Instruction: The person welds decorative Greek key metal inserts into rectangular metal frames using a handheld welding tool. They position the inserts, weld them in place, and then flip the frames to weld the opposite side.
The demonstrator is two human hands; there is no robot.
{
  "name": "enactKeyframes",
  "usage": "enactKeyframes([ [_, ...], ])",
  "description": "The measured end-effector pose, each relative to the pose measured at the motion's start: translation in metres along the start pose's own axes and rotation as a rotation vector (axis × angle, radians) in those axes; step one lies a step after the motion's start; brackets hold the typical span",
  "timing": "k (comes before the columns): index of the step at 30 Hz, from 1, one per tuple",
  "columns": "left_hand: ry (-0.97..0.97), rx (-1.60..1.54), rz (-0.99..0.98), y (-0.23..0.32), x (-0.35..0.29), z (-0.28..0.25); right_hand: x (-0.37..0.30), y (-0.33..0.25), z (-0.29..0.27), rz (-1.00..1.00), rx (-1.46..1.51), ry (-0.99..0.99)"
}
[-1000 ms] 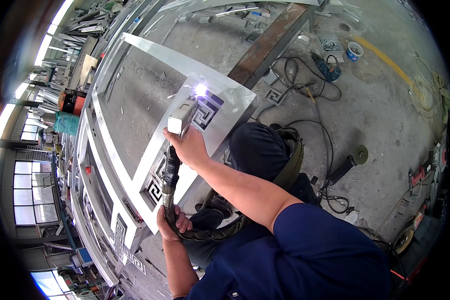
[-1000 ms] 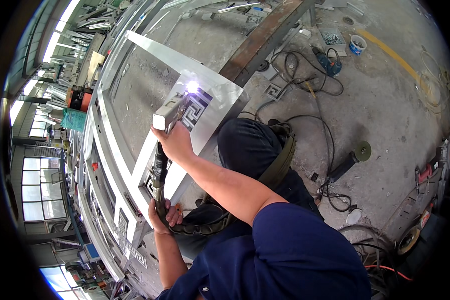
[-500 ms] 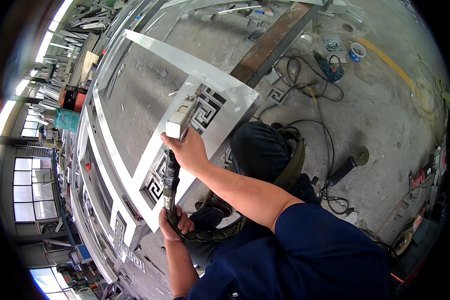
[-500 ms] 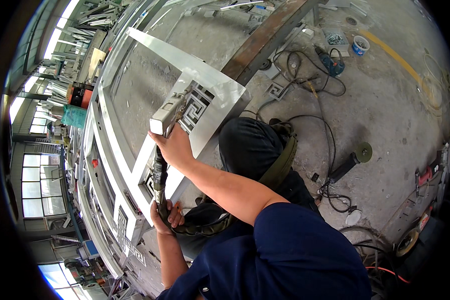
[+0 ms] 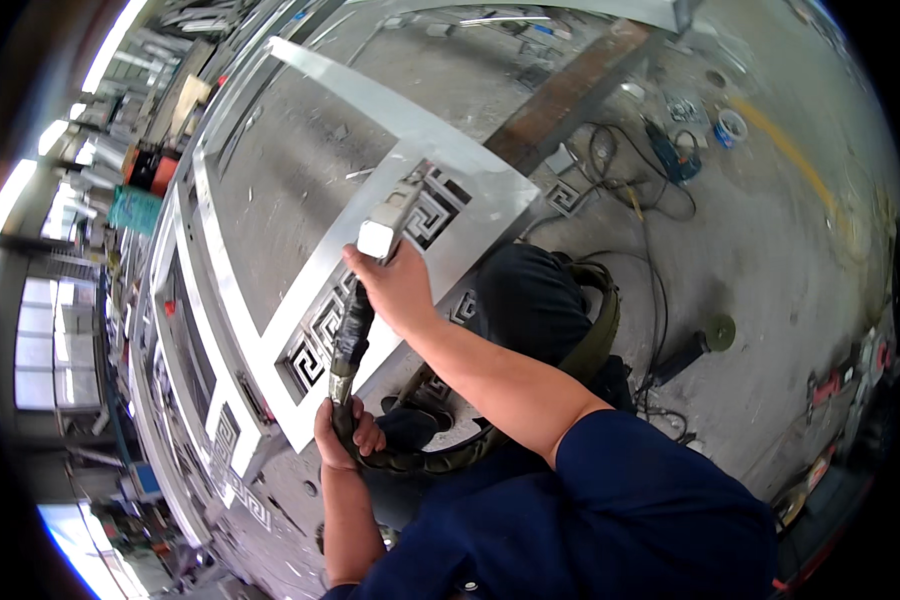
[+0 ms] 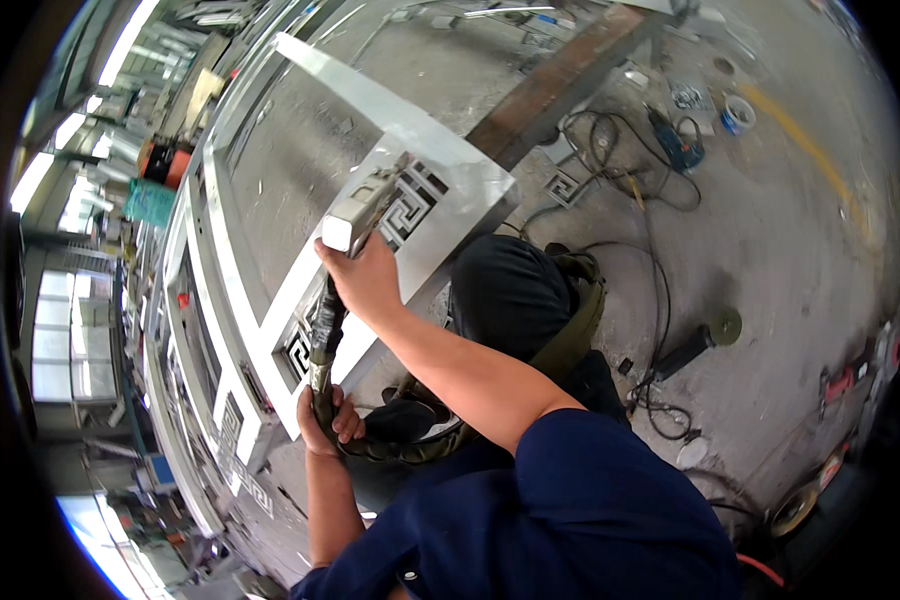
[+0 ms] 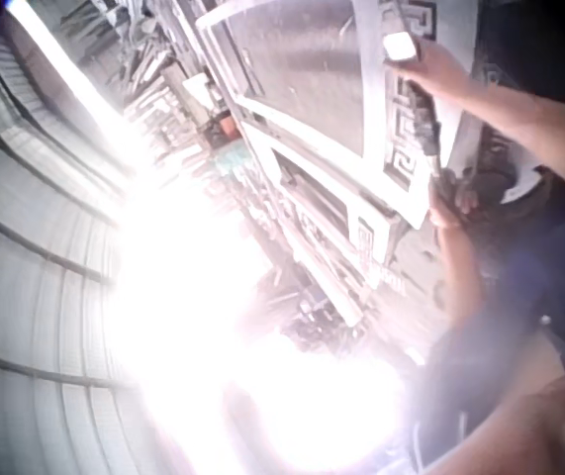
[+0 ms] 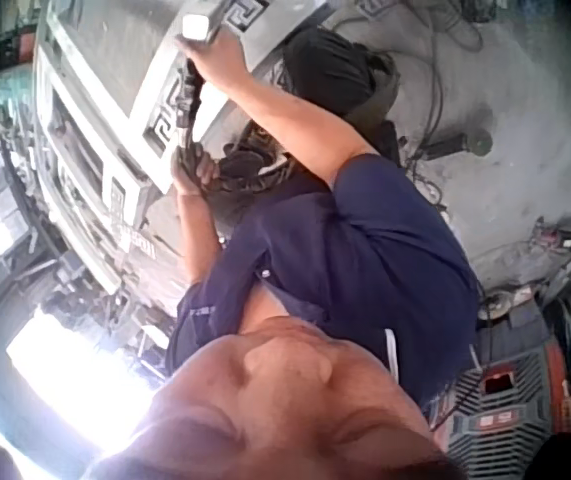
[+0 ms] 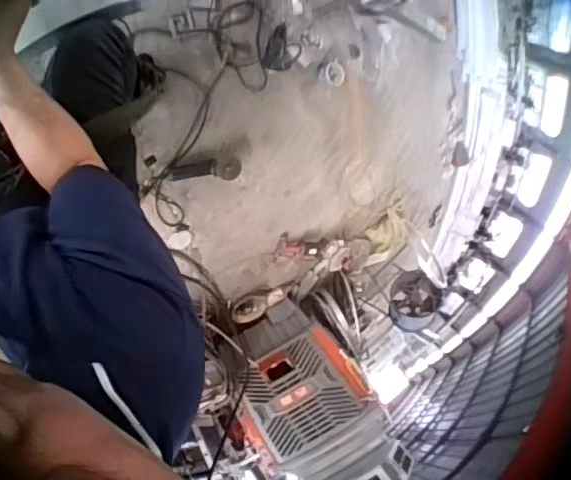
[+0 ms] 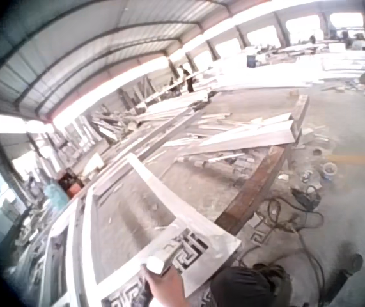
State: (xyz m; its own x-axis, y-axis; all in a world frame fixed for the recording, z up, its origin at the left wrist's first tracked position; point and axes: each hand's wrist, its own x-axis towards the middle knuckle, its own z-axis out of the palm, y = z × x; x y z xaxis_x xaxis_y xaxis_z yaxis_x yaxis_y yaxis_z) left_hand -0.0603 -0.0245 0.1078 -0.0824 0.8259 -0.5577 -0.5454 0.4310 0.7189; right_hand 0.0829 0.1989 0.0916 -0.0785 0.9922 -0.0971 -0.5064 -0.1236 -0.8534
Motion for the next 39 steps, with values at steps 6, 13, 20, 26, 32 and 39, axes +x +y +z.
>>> enactKeyframes([
  [6, -0.214, -0.03, 0.084, -0.003, -0.009, 0.025, -0.018, -0.065, -0.015, 0.041, 0.291, -0.175],
  [13, -0.457, 0.295, 0.388, 0.004, 0.001, 0.085, 0.015, -0.239, -0.072, -0.094, 0.28, -0.249],
  [20, -0.125, 0.18, 0.436, -0.007, -0.011, 0.003, 0.008, -0.35, -0.176, -0.131, -0.262, -0.201],
  [26, 0.457, 0.123, 0.55, -0.008, -0.028, -0.064, -0.07, -0.235, -0.24, 0.345, -0.282, -0.631],
  [32, 0.906, 0.259, 0.689, 0.007, -0.051, -0.118, -0.09, -0.126, -0.235, 0.914, -0.628, -0.867],
  [39, 1.186, 0.378, 0.705, -0.019, -0.059, -0.165, -0.072, -0.124, -0.212, 0.801, -0.967, -1.078],
])
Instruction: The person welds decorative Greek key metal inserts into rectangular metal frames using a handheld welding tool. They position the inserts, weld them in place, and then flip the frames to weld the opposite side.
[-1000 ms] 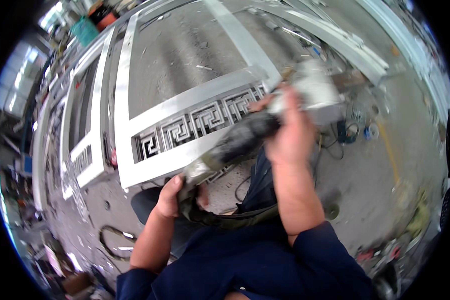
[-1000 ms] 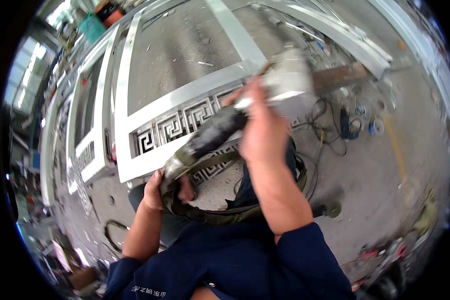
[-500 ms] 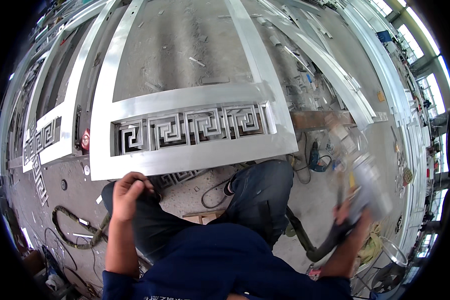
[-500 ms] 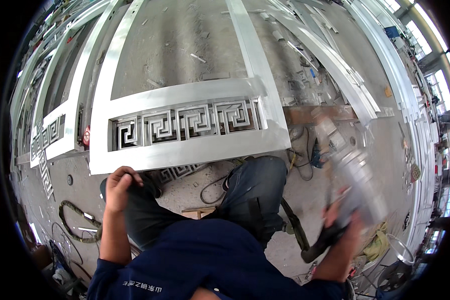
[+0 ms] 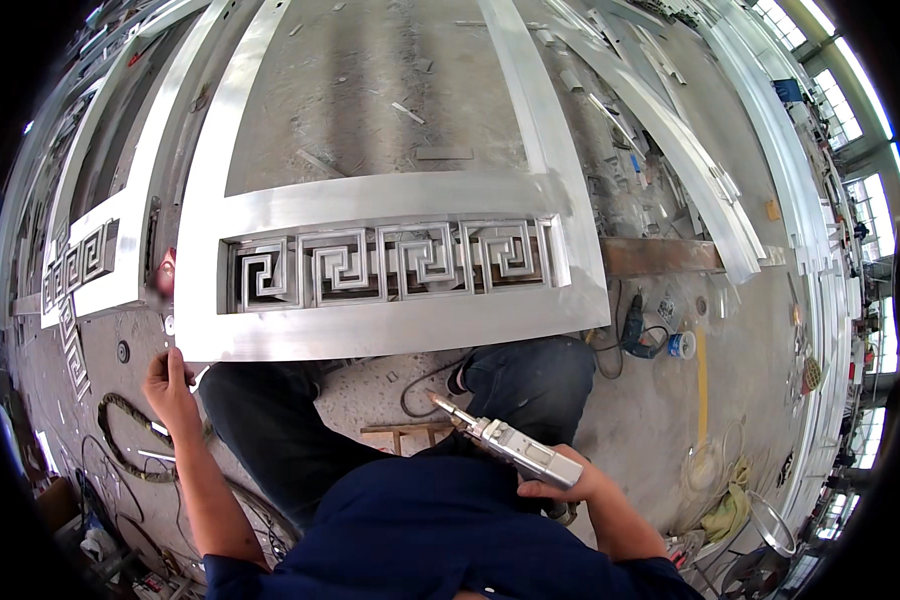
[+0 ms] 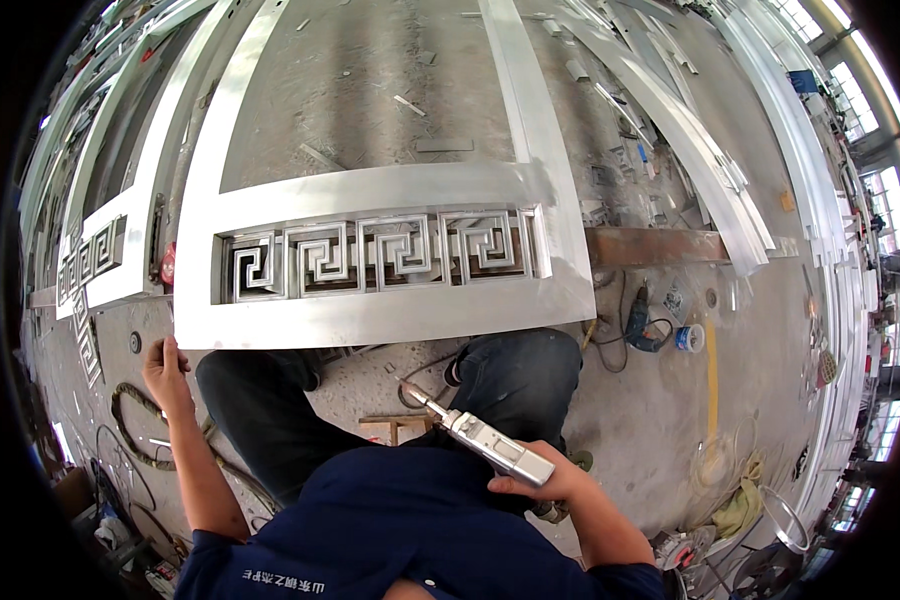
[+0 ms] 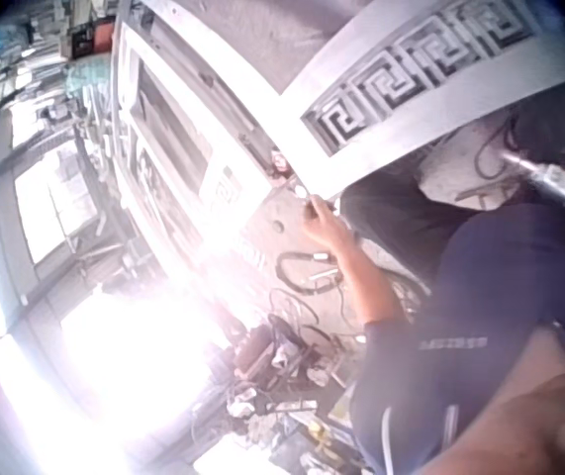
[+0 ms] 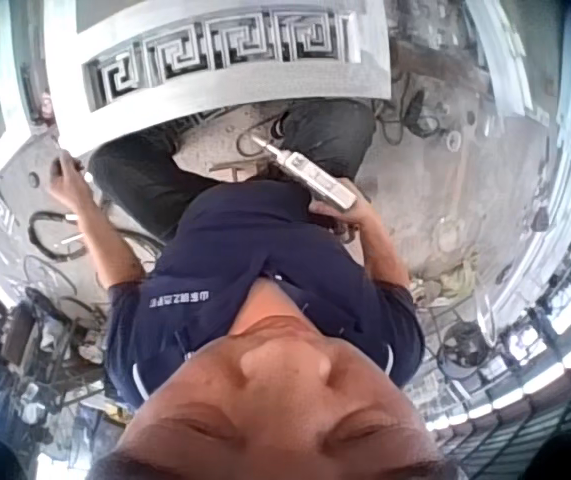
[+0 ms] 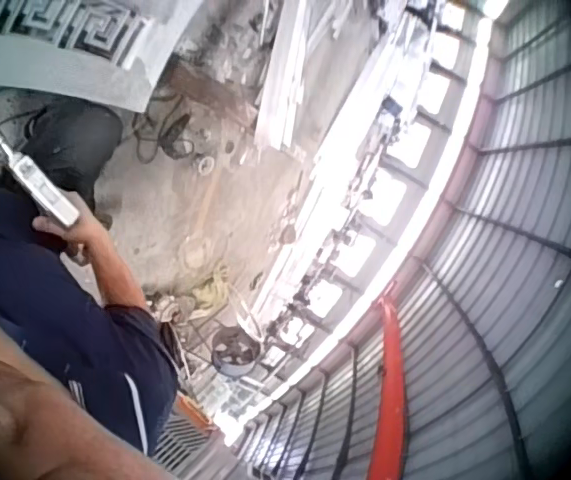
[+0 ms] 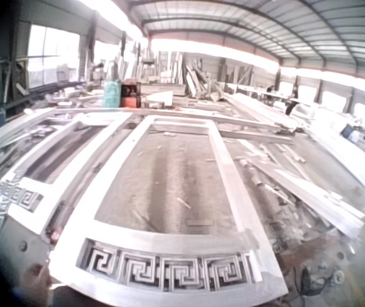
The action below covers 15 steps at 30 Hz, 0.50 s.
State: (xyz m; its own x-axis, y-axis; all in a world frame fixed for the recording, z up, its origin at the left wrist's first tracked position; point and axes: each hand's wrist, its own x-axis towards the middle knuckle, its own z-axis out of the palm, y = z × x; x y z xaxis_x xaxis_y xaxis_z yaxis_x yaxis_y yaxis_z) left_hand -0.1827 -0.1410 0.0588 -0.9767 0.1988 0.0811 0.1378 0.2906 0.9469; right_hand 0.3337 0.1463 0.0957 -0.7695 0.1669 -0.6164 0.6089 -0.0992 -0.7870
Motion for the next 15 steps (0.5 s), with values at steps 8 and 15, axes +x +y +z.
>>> enactKeyframes([
  [8, -0.05, 0.123, 0.128, 0.018, -0.005, 0.033, -0.001, 0.004, -0.012, -0.36, -0.512, 0.518],
  [15, -0.296, 0.343, 0.376, 0.083, -0.024, 0.086, 0.025, 0.037, -0.011, -0.585, -0.474, 0.704],
])
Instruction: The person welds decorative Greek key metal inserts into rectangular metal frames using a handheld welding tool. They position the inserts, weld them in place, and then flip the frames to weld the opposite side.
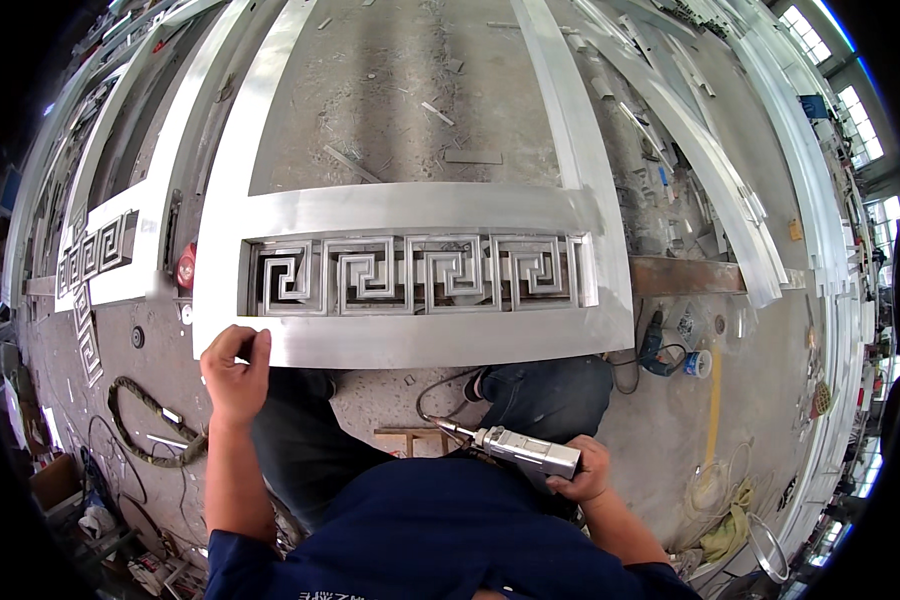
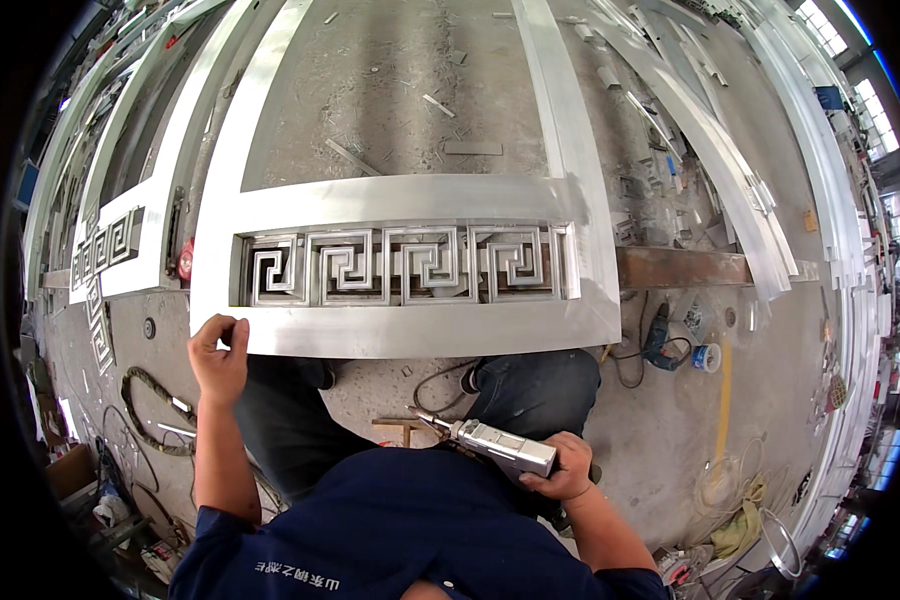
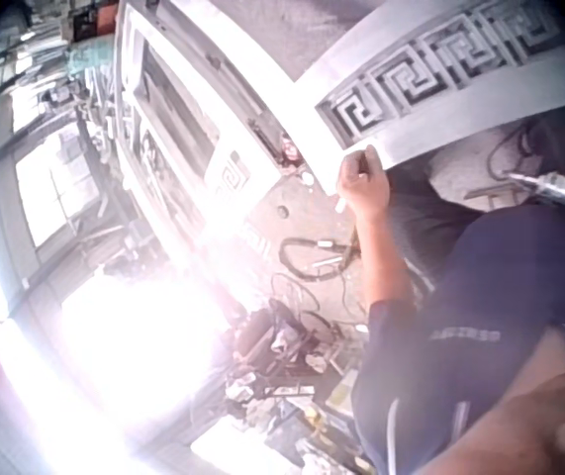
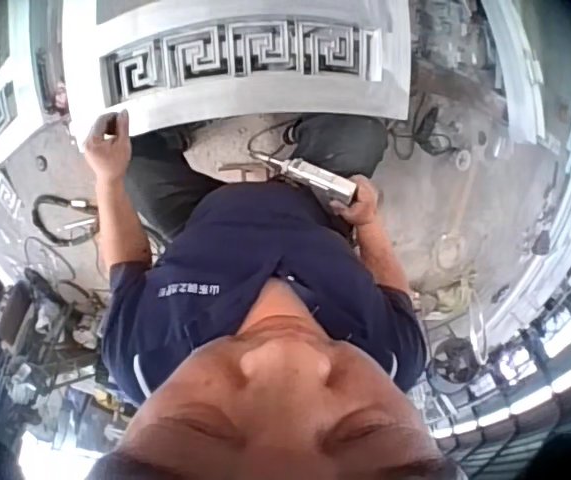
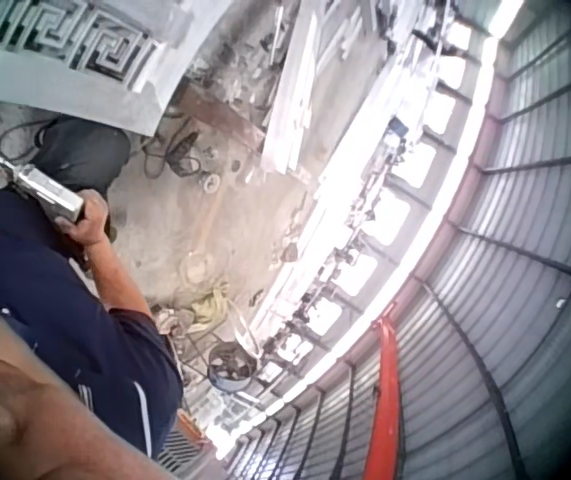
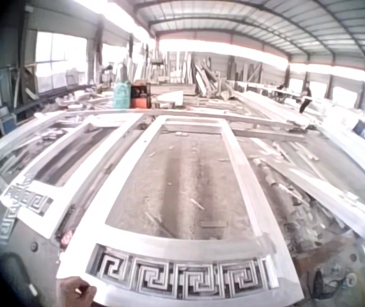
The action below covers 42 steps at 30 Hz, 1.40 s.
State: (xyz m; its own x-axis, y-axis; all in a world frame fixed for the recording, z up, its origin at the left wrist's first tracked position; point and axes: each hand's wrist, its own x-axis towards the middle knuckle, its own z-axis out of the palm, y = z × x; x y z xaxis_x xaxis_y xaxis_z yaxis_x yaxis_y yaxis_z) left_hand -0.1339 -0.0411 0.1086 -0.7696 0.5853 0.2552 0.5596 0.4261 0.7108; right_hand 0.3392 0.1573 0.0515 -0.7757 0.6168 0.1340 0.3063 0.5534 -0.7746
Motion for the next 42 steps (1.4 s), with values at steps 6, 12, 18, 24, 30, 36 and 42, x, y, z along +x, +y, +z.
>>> enactKeyframes([
  [6, 0.112, 0.226, -0.009, -0.038, 0.003, -0.015, 0.026, 0.003, -0.035, 0.36, 0.689, 0.315],
  [12, 0.106, 0.38, -0.135, -0.097, -0.037, -0.024, 0.139, -0.001, -0.085, 0.23, -0.417, 0.368],
  [18, 0.198, 0.307, -0.218, -0.1, -0.041, -0.008, 0.229, 0.023, -0.058, 0.03, -0.679, 0.105],
  [24, 0.241, 0.335, -0.156, -0.119, -0.052, -0.015, 0.256, 0.035, -0.038, 0.096, -0.823, -0.131],
  [30, 0.212, 0.416, -0.105, -0.112, -0.05, -0.016, 0.255, 0.036, -0.032, 0.144, -0.739, -0.107],
  [36, 0.224, 0.412, -0.022, -0.112, -0.049, -0.016, 0.257, 0.018, -0.032, 0.165, -0.768, 0.053],
  [42, 0.219, 0.423, -0.013, -0.11, -0.049, -0.015, 0.268, 0.0, -0.053, 0.425, -0.553, -0.124],
])
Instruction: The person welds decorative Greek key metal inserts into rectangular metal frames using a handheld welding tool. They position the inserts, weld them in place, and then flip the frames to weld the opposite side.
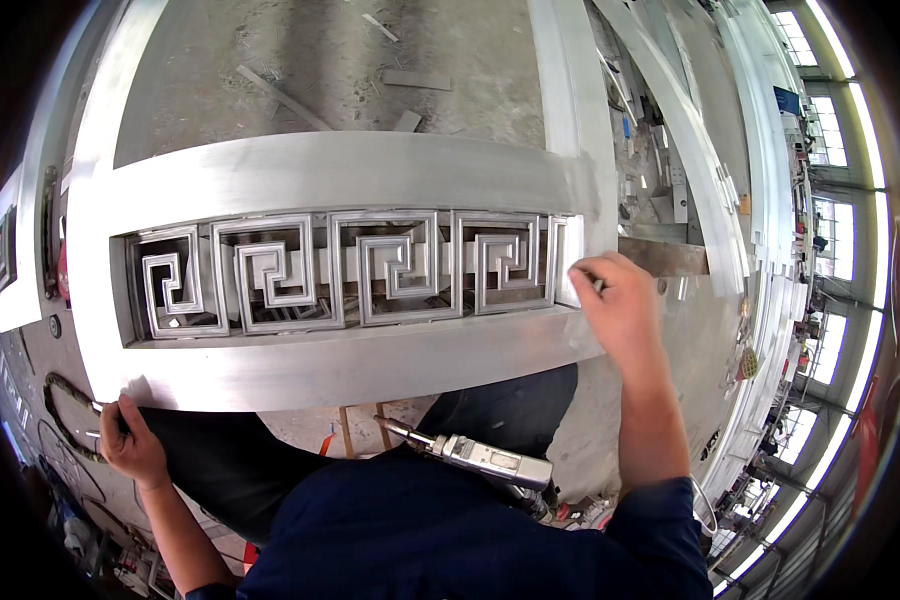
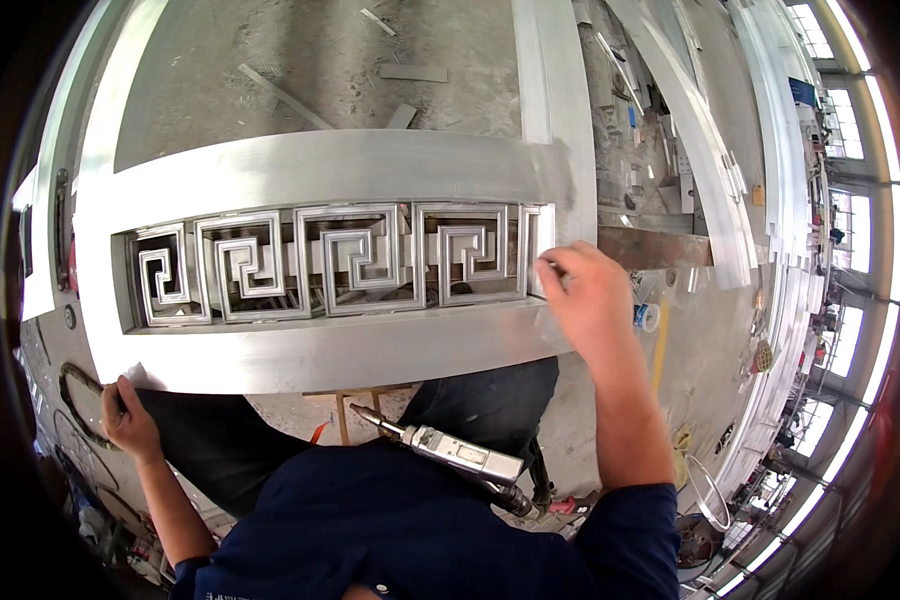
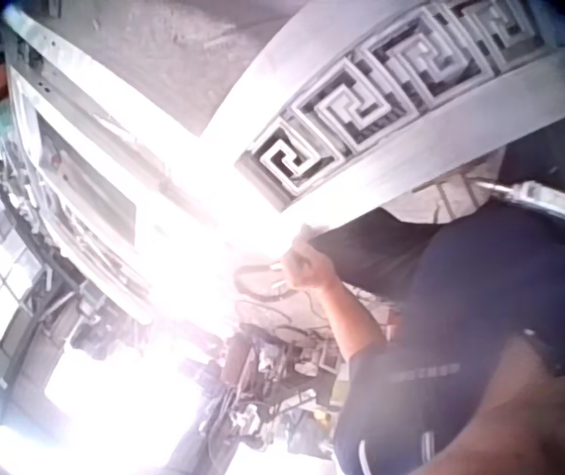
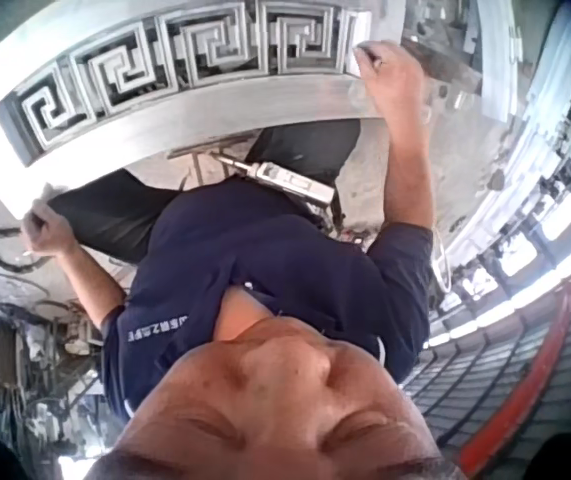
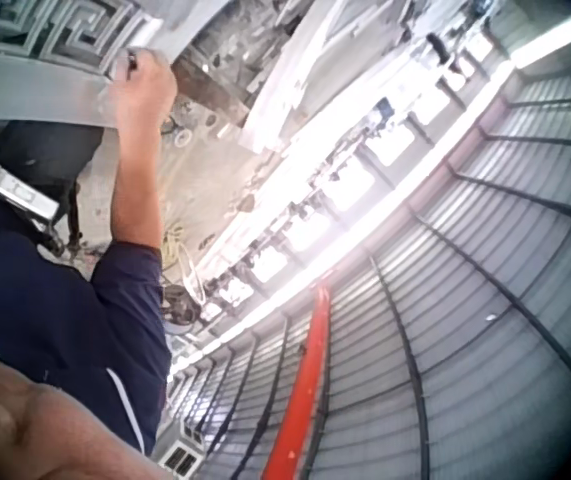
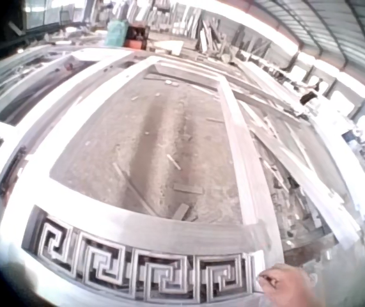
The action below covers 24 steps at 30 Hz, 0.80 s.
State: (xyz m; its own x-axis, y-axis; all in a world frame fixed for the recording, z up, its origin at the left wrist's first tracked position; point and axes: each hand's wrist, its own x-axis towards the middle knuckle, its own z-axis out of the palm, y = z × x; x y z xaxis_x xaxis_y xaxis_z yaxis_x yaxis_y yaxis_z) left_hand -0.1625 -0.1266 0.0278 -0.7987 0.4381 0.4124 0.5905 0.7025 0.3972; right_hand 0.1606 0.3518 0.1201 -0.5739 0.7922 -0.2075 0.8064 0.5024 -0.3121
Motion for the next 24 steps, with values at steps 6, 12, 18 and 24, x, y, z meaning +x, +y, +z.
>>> enactKeyframes([
  [6, -0.01, -0.045, -0.015, -0.005, -0.002, 0.001, 0.019, 0.013, -0.003, -0.598, -0.504, -0.275],
  [12, -0.038, -0.035, -0.026, -0.005, -0.004, -0.003, 0.024, 0.011, -0.007, -0.677, -0.539, -0.341],
  [18, -0.055, -0.048, -0.025, -0.007, -0.004, -0.004, 0.027, 0.014, -0.007, -0.699, -0.609, -0.409],
  [24, -0.049, -0.03, -0.034, -0.004, -0.002, -0.003, 0.029, 0.007, -0.01, -0.69, -0.714, -0.453],
])
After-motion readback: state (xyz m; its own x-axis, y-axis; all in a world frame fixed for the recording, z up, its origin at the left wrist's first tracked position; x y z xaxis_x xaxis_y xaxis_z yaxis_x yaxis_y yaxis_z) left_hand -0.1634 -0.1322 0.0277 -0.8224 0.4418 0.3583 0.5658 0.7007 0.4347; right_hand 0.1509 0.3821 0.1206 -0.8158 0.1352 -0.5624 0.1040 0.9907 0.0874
